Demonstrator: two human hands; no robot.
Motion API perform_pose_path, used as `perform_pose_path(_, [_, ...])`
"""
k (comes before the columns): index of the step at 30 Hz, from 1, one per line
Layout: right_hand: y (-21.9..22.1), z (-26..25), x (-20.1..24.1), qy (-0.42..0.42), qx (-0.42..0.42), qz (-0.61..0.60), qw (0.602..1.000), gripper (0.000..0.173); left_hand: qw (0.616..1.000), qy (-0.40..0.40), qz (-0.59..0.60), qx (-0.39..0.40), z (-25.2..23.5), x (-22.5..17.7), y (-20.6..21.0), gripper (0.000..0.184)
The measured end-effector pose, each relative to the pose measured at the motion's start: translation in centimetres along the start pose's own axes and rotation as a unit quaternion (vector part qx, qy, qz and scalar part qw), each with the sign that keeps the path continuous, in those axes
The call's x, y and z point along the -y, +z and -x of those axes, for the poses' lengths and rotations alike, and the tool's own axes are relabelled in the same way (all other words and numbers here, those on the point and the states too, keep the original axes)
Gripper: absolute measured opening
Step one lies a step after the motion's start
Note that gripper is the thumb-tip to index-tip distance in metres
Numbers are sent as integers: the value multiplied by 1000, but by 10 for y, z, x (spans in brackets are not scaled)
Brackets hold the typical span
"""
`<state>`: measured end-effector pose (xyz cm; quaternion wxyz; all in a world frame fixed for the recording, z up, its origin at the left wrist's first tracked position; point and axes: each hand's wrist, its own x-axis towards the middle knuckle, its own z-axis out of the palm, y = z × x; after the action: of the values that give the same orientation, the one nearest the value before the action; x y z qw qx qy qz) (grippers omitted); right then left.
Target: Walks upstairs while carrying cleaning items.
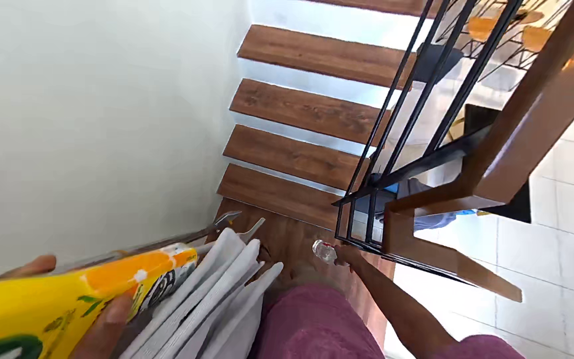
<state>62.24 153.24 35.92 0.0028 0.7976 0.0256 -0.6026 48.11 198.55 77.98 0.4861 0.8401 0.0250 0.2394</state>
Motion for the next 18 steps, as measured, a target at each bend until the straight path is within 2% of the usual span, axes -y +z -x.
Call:
perform_pose_path(3, [-6,-2,6,23,-22,-54,998,67,999,-33,-2,-26,-39,57,-5,61])
perform_pose_path(5, [-12,1,8,37,-32,-101,994,68,1000,-3,17,-19,-72,100,-10,55])
perform_pose_path(6, [-15,2,9,46,-28,-121,991,69,1000,5,27,-16,-101,97,-3,53])
perform_pose_path(8, [-22,1,11,67,-16,-153,986,70,999,-16,41,1,-165,59,26,48])
perform_pose_path(9, [-28,-1,12,75,-11,-163,984,69,999,-13,49,15,-192,53,36,46])
perform_pose_path(11, [-44,-7,20,86,8,-177,980,67,992,66,69,87,-237,97,31,51])
perform_pose_path(13, [-62,-9,24,92,33,-187,977,65,988,96,72,94,-279,119,41,56])
perform_pose_path(16, [-103,-9,30,87,60,-225,969,63,990,63,10,123,-359,73,73,56])
perform_pose_path(18, [-138,1,33,83,85,-219,968,63,987,51,25,149,-418,45,87,52])
